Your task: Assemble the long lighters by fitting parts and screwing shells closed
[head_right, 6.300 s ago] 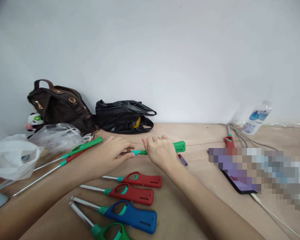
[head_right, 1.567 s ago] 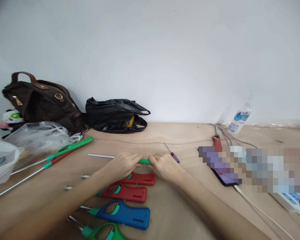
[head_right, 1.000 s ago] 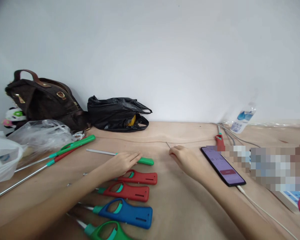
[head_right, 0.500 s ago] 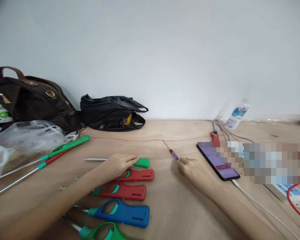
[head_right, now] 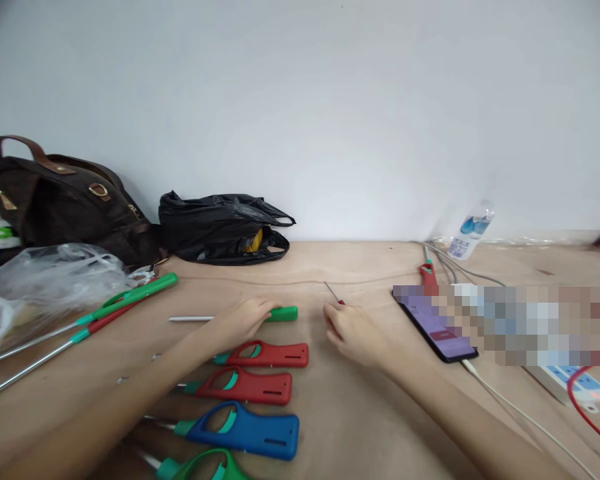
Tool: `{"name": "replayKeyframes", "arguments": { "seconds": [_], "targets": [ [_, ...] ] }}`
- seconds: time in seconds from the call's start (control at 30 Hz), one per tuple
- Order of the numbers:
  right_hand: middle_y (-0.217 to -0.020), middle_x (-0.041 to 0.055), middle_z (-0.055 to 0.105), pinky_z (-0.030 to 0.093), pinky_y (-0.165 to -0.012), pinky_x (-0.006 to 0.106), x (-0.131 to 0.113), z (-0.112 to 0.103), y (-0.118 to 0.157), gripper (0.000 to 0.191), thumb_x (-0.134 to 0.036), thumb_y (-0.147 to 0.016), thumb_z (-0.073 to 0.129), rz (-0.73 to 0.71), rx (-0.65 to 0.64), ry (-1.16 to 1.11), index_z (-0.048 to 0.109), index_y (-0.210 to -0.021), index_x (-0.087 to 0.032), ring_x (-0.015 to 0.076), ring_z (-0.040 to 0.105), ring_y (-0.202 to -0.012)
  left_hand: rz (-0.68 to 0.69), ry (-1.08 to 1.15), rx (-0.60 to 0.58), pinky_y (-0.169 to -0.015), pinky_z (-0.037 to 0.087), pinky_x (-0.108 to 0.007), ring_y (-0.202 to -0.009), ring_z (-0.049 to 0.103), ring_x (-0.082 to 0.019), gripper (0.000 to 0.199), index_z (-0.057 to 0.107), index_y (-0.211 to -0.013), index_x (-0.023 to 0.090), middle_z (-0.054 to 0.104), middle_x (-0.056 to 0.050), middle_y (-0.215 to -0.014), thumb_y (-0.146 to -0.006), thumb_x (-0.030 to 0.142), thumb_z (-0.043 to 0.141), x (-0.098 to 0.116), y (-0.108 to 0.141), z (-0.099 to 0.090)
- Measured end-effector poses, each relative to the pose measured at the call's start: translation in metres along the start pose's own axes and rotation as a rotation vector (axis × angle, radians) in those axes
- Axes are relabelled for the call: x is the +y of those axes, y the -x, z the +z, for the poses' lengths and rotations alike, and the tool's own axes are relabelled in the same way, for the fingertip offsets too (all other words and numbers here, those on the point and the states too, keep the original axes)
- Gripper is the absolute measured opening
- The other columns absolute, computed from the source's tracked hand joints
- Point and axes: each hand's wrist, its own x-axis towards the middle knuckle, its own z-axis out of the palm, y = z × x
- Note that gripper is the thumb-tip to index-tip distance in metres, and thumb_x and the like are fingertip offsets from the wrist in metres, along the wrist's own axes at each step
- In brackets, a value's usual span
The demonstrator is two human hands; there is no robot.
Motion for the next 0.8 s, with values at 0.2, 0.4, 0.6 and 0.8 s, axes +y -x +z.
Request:
{"name": "replayKeyframes", "arguments": {
  "seconds": [0.2, 0.4, 0.6, 0.8],
  "targets": [
    [-0.075, 0.0033, 0.056, 0.032, -0.063, 0.026, -0.003, 0.011, -0.042, 0.010, -0.012, -0.081, 0.043, 0.010, 0.016, -0.244, 0.046, -0.075, -0.019, 0.0152, 0.048, -0.066, 0.044, 0.027, 0.109, -0.087, 0.048, -0.035, -0.101, 0.058, -0.023, 0.023, 0.062, -0.107, 0.016, 0.061, -0.009, -0.106, -0.088, 0.009, 0.053, -0.009, -0.007, 0.011],
    [-0.065, -0.0011, 0.055, 0.036, -0.059, 0.023, 0.000, 0.018, -0.076, 0.013, -0.008, -0.076, 0.044, -0.039, -0.079, -0.366, 0.051, -0.072, -0.018, 0.0126, 0.051, -0.062, 0.055, 0.013, 0.108, -0.084, 0.048, -0.035, -0.095, 0.055, -0.023, 0.013, 0.064, -0.099, 0.015, 0.057, -0.007, -0.097, -0.086, 0.014, 0.061, -0.008, -0.005, 0.014],
    [-0.060, -0.0016, 0.057, 0.037, -0.054, 0.021, -0.002, 0.014, -0.087, 0.014, -0.008, -0.075, 0.046, -0.094, -0.214, -0.387, 0.053, -0.066, -0.017, 0.0103, 0.051, -0.055, 0.082, 0.054, 0.060, -0.084, 0.047, -0.034, -0.097, 0.056, -0.024, 0.011, 0.065, -0.096, 0.013, 0.057, -0.008, -0.098, -0.086, 0.015, 0.065, -0.006, -0.005, 0.014],
    [-0.058, -0.0015, 0.056, 0.033, -0.053, 0.022, -0.006, 0.009, -0.091, 0.012, -0.009, -0.071, 0.050, -0.110, -0.223, -0.328, 0.053, -0.062, -0.017, 0.0102, 0.046, -0.054, 0.070, 0.049, 0.032, -0.086, 0.046, -0.034, -0.100, 0.055, -0.025, 0.017, 0.065, -0.102, 0.012, 0.058, -0.010, -0.102, -0.085, 0.016, 0.065, -0.004, -0.004, 0.012]
  ]
}}
